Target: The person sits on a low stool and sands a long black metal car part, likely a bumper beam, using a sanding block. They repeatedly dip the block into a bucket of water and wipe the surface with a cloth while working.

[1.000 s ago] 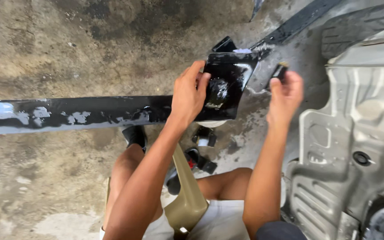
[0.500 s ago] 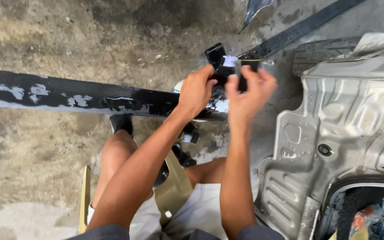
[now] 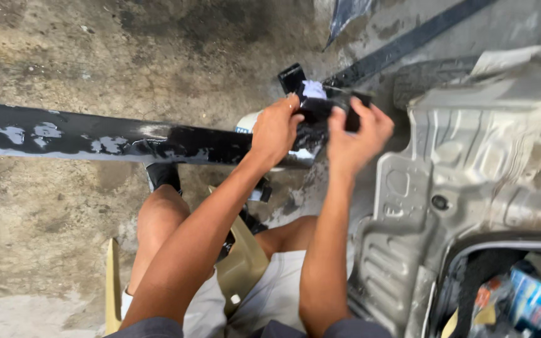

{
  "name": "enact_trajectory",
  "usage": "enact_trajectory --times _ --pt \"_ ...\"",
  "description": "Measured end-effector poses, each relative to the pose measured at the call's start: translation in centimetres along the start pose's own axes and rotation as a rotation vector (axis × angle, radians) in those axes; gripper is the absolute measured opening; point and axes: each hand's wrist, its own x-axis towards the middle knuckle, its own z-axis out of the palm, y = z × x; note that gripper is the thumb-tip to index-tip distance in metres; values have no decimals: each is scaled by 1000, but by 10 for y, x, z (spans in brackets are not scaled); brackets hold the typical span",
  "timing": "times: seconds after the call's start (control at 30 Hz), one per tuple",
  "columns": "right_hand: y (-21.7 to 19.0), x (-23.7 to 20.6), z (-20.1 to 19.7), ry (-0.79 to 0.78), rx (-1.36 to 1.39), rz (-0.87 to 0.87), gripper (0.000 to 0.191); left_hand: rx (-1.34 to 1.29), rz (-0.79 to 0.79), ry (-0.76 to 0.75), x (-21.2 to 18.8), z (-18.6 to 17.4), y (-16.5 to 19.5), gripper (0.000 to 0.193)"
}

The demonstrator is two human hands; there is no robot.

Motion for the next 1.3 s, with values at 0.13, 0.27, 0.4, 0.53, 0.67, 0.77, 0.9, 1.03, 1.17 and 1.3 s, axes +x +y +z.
enact_trajectory --times 0.13,0.27,0.4,0.53,0.67,0.77,0.9,1.03,1.17,1.3 --pt "-1 -8 9 -27 -46 -130 38 -13 27 28 -2 -3 -1 15" --pt "-6 0 -13 -216 70 -176 40 -70 -40 -18 -5 -2 -2 17" --pt "6 45 -57 -387 89 -301 40 -154 58 80 -7 8 -8 22" --pt "11 64 -40 -642 145 -438 40 -343 90 172 -13 24 -12 23" --pt "3 78 -26 -819 175 -518 43 -432 68 221 -13 29 -10 17" --pt "6 109 -64 -829 163 -480 46 -467 5 220 -9 25 -5 19" --pt "11 122 -77 -791 183 -432 44 -461 -15 240 -9 21 -2 21" --pt "-1 100 -28 -878 214 -609 44 -385 7 269 -15 26 -4 24" --pt "-10 105 -34 -893 223 -629 45 -432 5 244 -14 27 -6 17" --pt "1 133 -84 -843 145 -514 45 -485 5 268 -9 27 -4 22"
